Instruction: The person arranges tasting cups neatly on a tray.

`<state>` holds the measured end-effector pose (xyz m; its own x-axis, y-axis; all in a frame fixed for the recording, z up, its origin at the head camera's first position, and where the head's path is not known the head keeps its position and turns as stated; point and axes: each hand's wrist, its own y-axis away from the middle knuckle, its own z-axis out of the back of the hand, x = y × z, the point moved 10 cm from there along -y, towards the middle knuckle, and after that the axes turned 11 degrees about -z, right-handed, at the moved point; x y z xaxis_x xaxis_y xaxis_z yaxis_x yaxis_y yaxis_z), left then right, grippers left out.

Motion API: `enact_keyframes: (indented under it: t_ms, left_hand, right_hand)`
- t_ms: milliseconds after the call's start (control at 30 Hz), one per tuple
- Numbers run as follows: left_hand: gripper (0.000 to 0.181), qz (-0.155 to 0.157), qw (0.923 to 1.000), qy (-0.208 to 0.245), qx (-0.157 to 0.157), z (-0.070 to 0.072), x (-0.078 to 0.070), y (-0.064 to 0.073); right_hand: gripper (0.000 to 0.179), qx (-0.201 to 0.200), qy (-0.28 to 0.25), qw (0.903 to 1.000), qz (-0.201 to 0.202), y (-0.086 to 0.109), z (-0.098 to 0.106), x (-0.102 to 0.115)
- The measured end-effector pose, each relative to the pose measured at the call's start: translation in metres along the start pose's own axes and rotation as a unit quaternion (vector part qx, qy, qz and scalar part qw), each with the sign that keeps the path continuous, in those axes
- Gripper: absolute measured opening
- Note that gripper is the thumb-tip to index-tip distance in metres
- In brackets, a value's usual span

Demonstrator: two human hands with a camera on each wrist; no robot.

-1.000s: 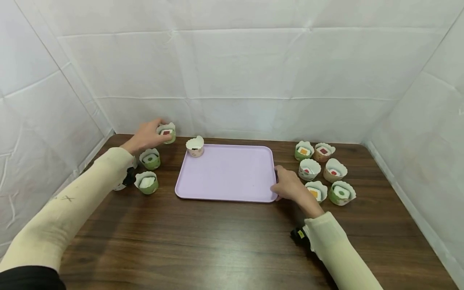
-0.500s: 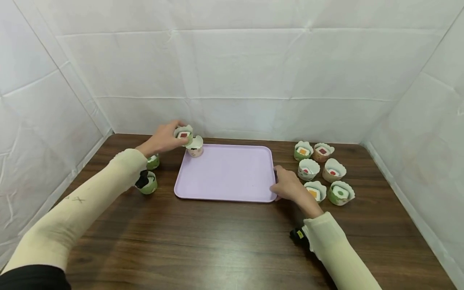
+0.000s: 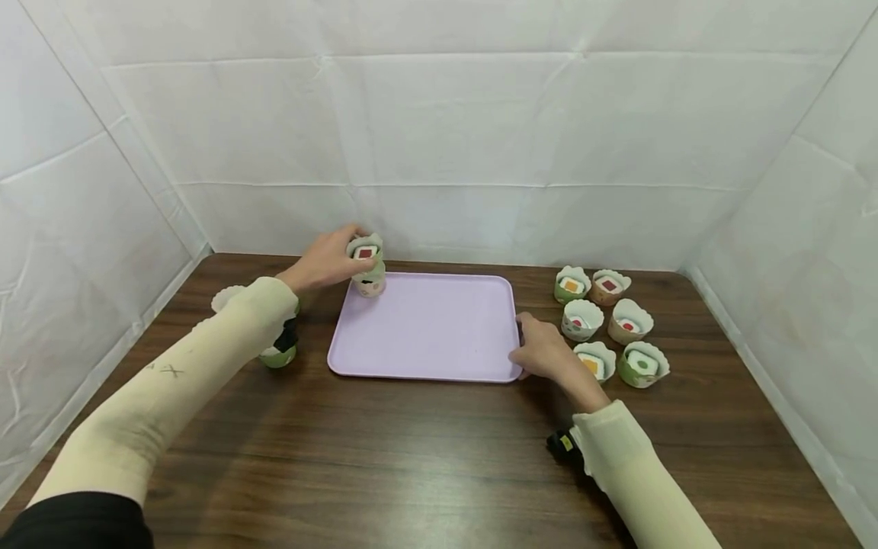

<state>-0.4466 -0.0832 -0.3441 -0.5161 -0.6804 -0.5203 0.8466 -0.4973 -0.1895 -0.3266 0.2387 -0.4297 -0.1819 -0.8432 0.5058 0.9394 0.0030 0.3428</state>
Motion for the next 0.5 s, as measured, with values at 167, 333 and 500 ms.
enact_keyframes:
  t_ms: [167,333,500]
  left_hand:
    - [0.06,-0.011,0.9999,-0.009,-0.001,-0.003,-0.011,-0.007]
    - [0.056,-0.021,0.9996,-0.015,0.011,-0.013,-0.014,-0.012]
    - [0.055,-0.028,0.9995,-0.003,0.017,-0.019,-0.016,-0.014]
  right_hand:
    - [0.073,0.0,-0.001,1.0,-0.002,0.0,0.001,0.0]
    - [0.074,0.003,0.002,1.0,-0.001,-0.001,-0.001,0.0]
    - [0.074,0.004,0.002,1.0,-0.002,-0.001,-0.001,0.001]
